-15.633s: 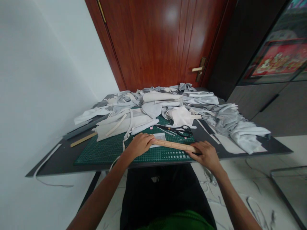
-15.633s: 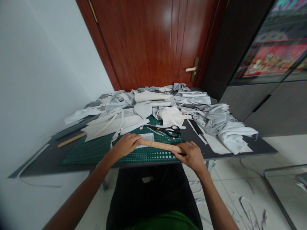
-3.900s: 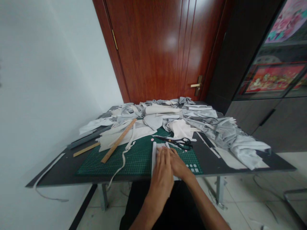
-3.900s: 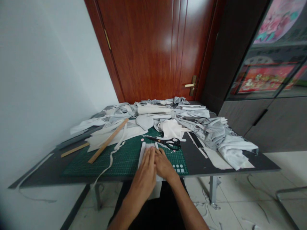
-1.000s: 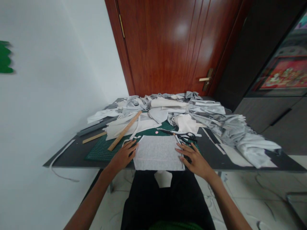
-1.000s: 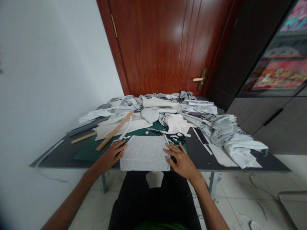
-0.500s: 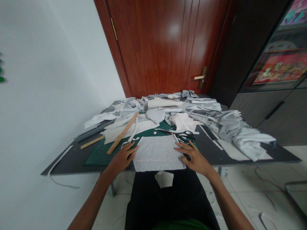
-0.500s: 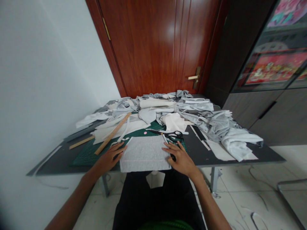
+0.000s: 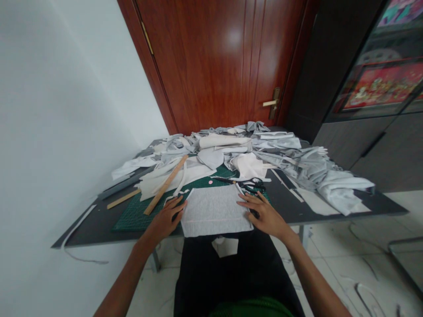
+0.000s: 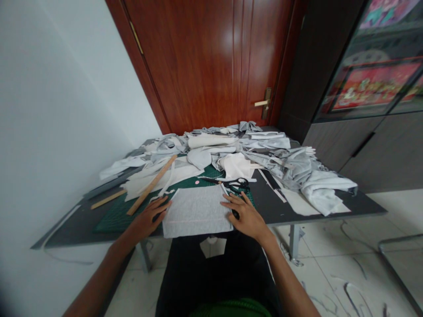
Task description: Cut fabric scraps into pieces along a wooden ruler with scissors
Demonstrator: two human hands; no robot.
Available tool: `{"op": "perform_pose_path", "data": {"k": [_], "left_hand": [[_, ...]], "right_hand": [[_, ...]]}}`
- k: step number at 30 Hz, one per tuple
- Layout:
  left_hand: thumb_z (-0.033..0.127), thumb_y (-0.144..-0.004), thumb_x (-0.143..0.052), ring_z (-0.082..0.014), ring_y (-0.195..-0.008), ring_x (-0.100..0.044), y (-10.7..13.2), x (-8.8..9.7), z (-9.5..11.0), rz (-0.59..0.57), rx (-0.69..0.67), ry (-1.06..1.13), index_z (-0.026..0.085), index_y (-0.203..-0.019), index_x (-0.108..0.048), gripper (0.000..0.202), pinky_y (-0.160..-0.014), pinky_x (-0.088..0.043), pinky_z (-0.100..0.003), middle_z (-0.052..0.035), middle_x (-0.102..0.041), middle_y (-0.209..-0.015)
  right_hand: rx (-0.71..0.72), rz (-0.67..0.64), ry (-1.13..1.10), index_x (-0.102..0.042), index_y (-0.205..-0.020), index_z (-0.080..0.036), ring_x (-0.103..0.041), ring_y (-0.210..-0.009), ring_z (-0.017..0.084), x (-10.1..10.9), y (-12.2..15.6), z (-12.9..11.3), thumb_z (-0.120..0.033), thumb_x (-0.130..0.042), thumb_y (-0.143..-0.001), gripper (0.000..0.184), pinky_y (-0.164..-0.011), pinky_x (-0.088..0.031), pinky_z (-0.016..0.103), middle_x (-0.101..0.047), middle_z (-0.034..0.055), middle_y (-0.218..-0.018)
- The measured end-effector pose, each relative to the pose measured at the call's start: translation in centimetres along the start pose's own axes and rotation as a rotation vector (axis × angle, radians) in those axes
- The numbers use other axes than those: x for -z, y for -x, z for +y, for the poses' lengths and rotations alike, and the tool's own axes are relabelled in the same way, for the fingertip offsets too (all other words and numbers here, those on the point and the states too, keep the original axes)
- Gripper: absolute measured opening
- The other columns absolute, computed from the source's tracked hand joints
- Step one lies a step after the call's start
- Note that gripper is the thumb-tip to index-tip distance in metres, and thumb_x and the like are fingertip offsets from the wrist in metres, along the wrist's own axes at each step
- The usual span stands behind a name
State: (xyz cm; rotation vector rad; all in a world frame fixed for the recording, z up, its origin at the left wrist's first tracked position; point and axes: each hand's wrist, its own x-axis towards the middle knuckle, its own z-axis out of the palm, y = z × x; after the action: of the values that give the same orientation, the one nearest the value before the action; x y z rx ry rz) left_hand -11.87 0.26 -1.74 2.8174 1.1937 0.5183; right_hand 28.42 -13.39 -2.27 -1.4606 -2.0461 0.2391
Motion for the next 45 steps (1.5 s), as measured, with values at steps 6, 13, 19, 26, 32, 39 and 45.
{"op": "perform_pose_path", "data": {"k": [6,13,19,26,32,39,45], "left_hand": [[0.040,-0.106,-0.039,-0.0307,-0.145,-0.050,-0.1,-0.2,0.2,0.018,0.005,0.005,0.022,-0.143,-0.064,0.048,-0.121,-0.040,-0.055,-0.0131,-0.056,-0.154],[0.034,-0.104,-0.043,-0.0288,-0.143,-0.048,0.2,-0.9,0.8,0.115,0.030,0.071,0.023,-0.138,-0.067,0.042,-0.122,-0.040,-0.055,-0.0119,-0.060,-0.148],[0.030,-0.104,-0.044,-0.0287,-0.143,-0.048,0.4,-0.6,1.5,0.122,0.040,0.069,0.023,-0.137,-0.066,0.041,-0.122,-0.040,-0.055,-0.0109,-0.060,-0.148],[0.027,-0.103,-0.045,-0.0285,-0.141,-0.051,0.5,-0.7,2.0,0.149,0.051,0.076,0.024,-0.138,-0.066,0.041,-0.120,-0.043,-0.055,-0.0105,-0.062,-0.145],[0.025,-0.100,-0.048,-0.0294,-0.139,-0.053,0.4,-1.0,2.2,0.174,0.073,0.078,0.024,-0.134,-0.069,0.040,-0.119,-0.045,-0.054,-0.0110,-0.063,-0.144],[0.023,-0.099,-0.050,-0.0295,-0.141,-0.052,0.6,-0.9,2.8,0.177,0.085,0.101,0.024,-0.134,-0.069,0.040,-0.119,-0.044,-0.054,-0.0101,-0.062,-0.145],[0.023,-0.098,-0.053,-0.0297,-0.140,-0.052,0.6,-0.8,2.8,0.167,0.076,0.093,0.025,-0.131,-0.071,0.038,-0.120,-0.044,-0.054,-0.0089,-0.062,-0.146]], "right_hand": [[-0.044,0.003,0.173,-0.070,-0.134,-0.023,-0.056,-0.138,0.028,-0.3,-1.4,-1.9,-0.012,-0.048,-0.090,0.050,-0.127,-0.016,0.064,-0.064,0.0102,-0.146],[-0.108,-0.187,0.484,-0.076,-0.123,-0.013,-0.049,-0.142,0.042,-1.6,-7.4,-8.4,-0.019,-0.054,-0.093,0.038,-0.124,-0.018,0.066,-0.071,0.0219,-0.132],[-0.033,-0.436,0.358,-0.074,-0.126,-0.013,-0.072,-0.112,0.034,-3.1,-13.3,-14.1,-0.027,-0.051,-0.097,0.040,-0.094,-0.056,0.049,-0.075,0.0206,-0.123],[0.051,-0.532,0.380,-0.079,-0.110,-0.009,-0.076,-0.103,0.034,-3.2,-17.1,-13.2,-0.020,-0.052,-0.094,0.033,-0.081,-0.058,0.040,-0.078,0.0231,-0.112],[0.299,-0.462,0.355,-0.074,-0.123,-0.018,-0.067,-0.119,0.025,-4.4,-21.7,-12.8,-0.019,-0.046,-0.102,0.035,-0.098,-0.051,0.034,-0.074,0.0122,-0.125],[0.444,-0.341,0.412,-0.059,-0.140,-0.013,-0.054,-0.134,0.026,-9.7,-27.7,-13.3,-0.005,-0.042,-0.100,0.044,-0.108,-0.044,0.041,-0.057,0.0190,-0.148],[0.499,-0.303,0.413,-0.070,-0.107,-0.010,-0.055,-0.128,0.031,-12.2,-29.6,-13.0,-0.010,-0.046,-0.100,0.025,-0.109,-0.040,0.047,-0.064,0.0211,-0.131]]}}
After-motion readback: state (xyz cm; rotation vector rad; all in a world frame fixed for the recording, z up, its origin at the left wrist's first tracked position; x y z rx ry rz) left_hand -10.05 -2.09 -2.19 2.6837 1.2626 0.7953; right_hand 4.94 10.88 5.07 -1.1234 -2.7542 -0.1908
